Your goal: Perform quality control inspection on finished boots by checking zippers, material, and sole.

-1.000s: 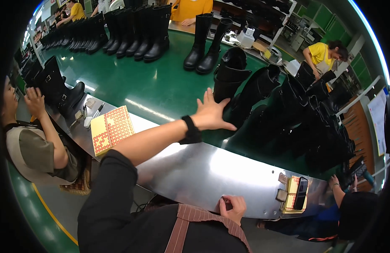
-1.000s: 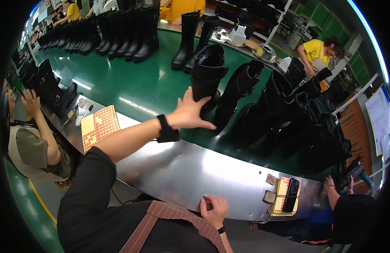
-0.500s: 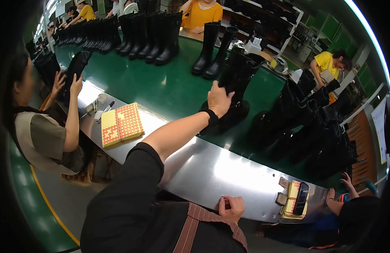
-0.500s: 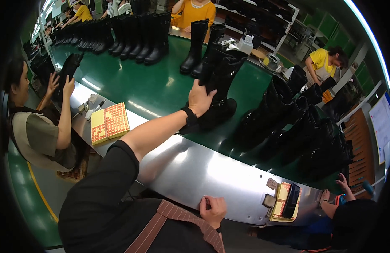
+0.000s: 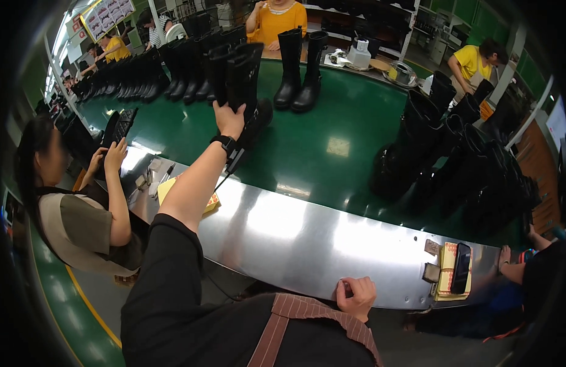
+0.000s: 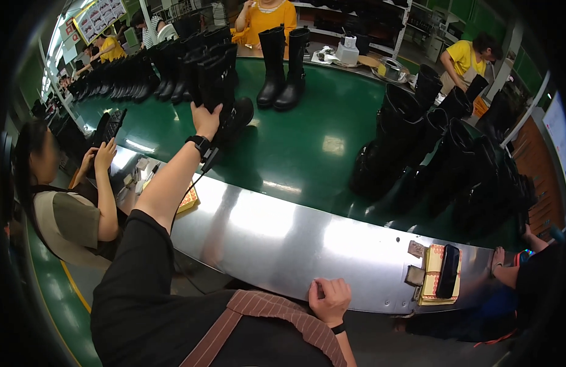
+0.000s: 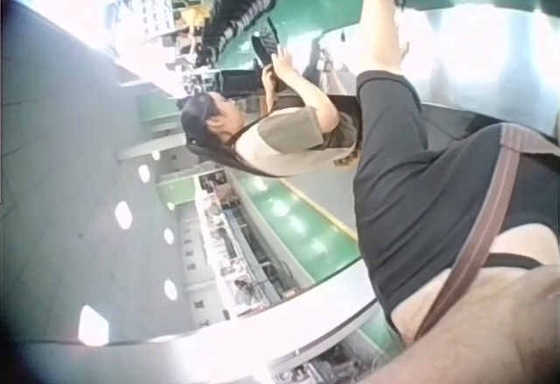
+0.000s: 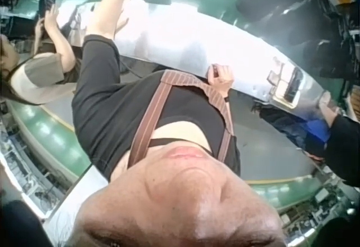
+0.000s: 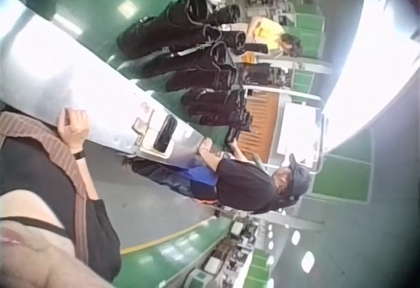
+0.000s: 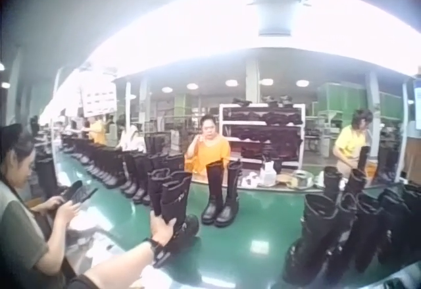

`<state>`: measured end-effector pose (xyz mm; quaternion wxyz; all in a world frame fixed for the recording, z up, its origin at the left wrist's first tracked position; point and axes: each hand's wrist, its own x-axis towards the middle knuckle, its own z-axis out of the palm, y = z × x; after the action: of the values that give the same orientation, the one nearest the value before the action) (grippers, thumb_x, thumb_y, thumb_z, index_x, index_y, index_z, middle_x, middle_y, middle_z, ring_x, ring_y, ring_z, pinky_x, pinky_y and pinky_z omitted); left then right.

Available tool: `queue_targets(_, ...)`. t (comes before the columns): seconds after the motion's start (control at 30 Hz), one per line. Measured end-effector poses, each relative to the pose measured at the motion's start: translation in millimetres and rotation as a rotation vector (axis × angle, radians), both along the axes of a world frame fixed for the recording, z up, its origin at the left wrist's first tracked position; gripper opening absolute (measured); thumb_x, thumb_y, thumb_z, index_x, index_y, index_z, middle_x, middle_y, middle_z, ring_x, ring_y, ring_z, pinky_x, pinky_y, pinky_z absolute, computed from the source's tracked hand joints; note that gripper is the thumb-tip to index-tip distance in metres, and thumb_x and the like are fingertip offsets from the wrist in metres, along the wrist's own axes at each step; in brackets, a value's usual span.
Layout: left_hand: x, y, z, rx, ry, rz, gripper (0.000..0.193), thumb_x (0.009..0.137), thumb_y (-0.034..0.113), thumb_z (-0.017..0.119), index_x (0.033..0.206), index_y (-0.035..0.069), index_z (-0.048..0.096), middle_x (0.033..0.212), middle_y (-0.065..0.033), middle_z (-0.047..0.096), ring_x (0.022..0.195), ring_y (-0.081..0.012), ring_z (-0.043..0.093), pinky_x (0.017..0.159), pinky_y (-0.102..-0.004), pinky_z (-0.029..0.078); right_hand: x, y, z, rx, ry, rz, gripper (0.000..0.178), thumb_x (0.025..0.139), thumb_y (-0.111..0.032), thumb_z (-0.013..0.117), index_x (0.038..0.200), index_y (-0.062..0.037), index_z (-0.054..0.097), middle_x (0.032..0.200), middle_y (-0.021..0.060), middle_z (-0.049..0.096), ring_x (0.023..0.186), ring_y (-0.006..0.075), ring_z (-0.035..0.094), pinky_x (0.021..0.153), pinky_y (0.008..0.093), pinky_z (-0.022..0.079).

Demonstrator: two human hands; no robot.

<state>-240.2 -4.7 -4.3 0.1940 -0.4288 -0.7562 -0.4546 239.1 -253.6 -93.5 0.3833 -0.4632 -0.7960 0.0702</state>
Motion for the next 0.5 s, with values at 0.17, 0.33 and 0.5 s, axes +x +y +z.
queue_targets(0.17,-12,-2,-43,0.004,-0.038,0.043,0.045,0.078,0.024,0.075,0.113,-0.002,0.063,0.12,-0.0205,0.045,0.11,-0.0411,0.049,0.098,-0.0435,0.042,2,1,-1,-0.006,0.001,-0.018,0.007,0.072,-0.009,0.07,0.075,-0.0118,0.065,0.06,0.0004,0.052,0.059,0.0216,0.051,0.057,0.035,0.035)
queue_targets(0.33,-7,-3,-40,-0.1,-0.055,0.096,0.046,0.079,0.031,0.074,0.113,0.002,0.064,0.127,-0.0251,0.039,0.114,-0.0421,0.047,0.099,-0.0445,0.041,4,3,-2,-0.004,-0.003,0.046,0.007,0.071,-0.008,0.07,0.075,-0.0117,0.064,0.059,0.0003,0.051,0.058,0.0217,0.051,0.056,0.035,0.035)
queue_targets(0.5,-8,-12,-38,-0.111,-0.124,0.085,0.049,0.078,0.036,0.074,0.118,0.008,0.065,0.132,-0.0275,0.037,0.121,-0.0432,0.043,0.104,-0.0435,0.038,0,4,1,-0.002,-0.022,0.028,0.008,0.071,-0.008,0.07,0.075,-0.0112,0.064,0.057,0.0001,0.051,0.058,0.0217,0.051,0.056,0.0348,0.035)
